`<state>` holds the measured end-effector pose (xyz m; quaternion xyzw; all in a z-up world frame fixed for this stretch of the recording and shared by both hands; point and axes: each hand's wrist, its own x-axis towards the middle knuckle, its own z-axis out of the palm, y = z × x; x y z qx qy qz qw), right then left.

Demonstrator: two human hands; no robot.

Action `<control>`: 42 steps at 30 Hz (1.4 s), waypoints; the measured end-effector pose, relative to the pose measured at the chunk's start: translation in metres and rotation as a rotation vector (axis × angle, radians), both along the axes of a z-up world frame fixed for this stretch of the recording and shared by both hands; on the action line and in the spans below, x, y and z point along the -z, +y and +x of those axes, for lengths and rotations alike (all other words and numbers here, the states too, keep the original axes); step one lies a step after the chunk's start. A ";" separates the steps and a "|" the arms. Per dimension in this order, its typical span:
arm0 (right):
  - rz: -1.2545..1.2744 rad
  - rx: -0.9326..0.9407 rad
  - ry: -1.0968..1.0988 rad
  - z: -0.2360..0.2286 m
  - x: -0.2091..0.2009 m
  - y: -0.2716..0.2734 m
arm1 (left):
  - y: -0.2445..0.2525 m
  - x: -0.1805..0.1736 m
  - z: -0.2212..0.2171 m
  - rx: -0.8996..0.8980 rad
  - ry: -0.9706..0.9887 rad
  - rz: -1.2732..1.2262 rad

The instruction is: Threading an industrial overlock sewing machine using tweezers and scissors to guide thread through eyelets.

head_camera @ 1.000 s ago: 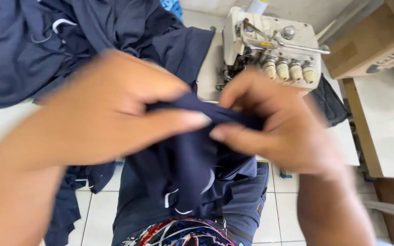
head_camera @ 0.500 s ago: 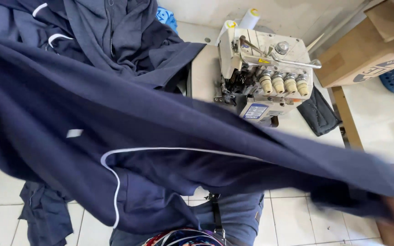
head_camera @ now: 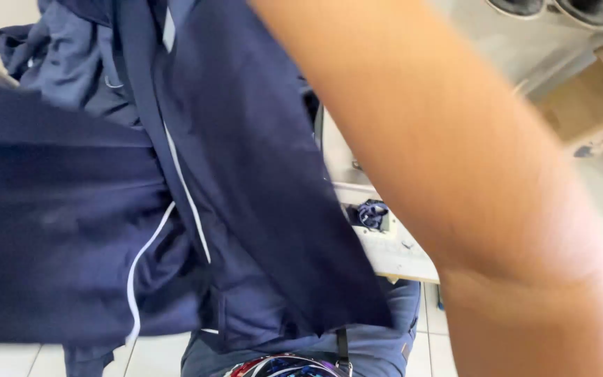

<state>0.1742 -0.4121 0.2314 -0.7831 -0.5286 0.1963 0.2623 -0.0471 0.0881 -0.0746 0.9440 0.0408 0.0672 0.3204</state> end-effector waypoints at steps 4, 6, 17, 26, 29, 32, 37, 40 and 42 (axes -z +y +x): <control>0.037 -0.320 0.007 -0.025 0.041 0.151 | -0.086 0.054 -0.066 0.123 0.186 0.023; 0.075 -0.459 0.015 -0.033 0.087 0.153 | -0.149 0.047 -0.068 0.205 0.284 0.049; 0.156 0.840 0.439 -0.110 0.407 0.072 | -0.255 -0.014 0.016 0.515 -0.044 -0.190; 0.462 0.829 0.442 -0.080 0.336 0.066 | -0.230 -0.033 0.068 0.793 -0.064 -0.292; 0.621 0.716 0.754 -0.056 0.313 0.042 | -0.222 -0.054 0.119 0.529 -0.347 -0.292; 0.808 0.523 0.993 -0.045 0.291 0.027 | -0.228 -0.063 0.172 0.646 -0.179 -0.361; 1.183 0.481 0.905 -0.009 0.320 -0.001 | -0.267 -0.077 0.215 0.648 0.039 -0.627; 1.114 0.613 0.830 -0.006 0.337 0.023 | -0.272 -0.051 0.250 0.400 -0.245 -0.406; 0.937 0.985 0.927 -0.024 0.334 0.051 | -0.271 -0.031 0.269 0.196 -0.181 -0.179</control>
